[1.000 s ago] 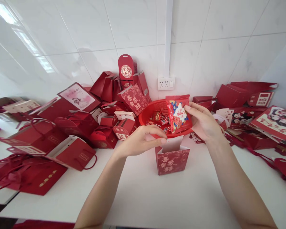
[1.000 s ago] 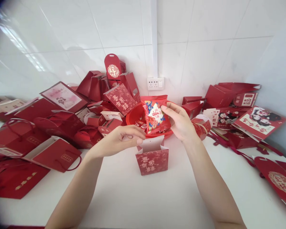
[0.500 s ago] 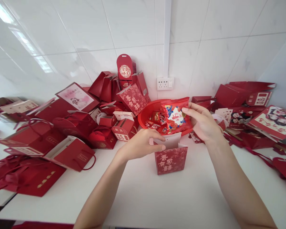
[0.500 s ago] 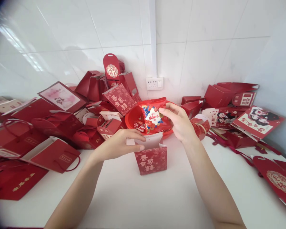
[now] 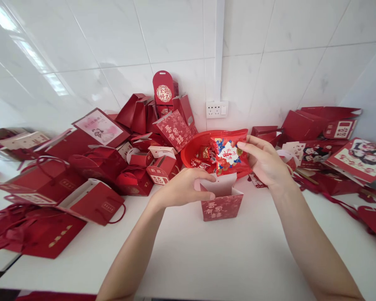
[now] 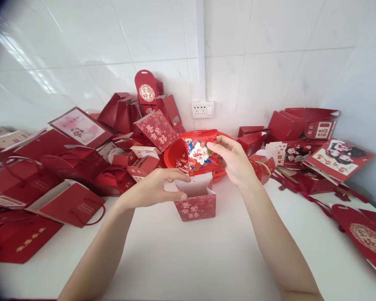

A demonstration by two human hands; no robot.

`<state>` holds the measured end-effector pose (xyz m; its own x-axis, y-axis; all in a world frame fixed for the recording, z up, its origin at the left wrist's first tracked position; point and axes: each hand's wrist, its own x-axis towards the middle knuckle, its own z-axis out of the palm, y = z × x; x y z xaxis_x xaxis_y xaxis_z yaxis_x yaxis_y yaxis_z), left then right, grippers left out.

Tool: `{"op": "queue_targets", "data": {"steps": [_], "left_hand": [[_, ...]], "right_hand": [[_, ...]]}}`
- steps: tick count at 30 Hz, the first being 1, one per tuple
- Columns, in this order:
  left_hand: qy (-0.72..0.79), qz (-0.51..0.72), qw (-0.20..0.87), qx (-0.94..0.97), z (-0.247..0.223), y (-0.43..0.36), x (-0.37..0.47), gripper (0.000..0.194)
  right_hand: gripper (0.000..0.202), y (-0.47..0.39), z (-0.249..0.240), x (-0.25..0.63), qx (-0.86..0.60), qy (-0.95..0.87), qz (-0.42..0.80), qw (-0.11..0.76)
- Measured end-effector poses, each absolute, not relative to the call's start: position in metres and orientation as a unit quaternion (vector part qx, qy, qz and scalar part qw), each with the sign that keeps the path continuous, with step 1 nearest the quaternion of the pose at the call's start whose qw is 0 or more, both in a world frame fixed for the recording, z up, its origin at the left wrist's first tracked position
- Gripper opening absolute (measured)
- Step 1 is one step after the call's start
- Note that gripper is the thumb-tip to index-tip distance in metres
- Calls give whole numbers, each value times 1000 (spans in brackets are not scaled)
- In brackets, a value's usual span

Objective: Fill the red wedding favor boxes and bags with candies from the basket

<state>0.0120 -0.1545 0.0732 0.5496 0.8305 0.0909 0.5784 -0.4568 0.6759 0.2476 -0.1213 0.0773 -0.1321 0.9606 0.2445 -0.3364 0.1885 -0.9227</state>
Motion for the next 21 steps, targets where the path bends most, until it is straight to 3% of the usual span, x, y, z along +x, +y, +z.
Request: {"op": "queue_targets", "data": {"steps": [7, 13, 17, 21], "left_hand": [[416, 179, 304, 838, 71, -145, 5, 53], [404, 192, 386, 807, 65, -136, 0, 59], [383, 187, 448, 786, 63, -130, 0, 58], [408, 182, 440, 779, 65, -129, -1, 53]], "right_hand": [[19, -122, 77, 246, -305, -507, 568, 573], [15, -121, 75, 246, -297, -548, 547, 559], [17, -126, 78, 246, -297, -654, 505, 478], [19, -134, 82, 245, -316, -736, 450, 394]]}}
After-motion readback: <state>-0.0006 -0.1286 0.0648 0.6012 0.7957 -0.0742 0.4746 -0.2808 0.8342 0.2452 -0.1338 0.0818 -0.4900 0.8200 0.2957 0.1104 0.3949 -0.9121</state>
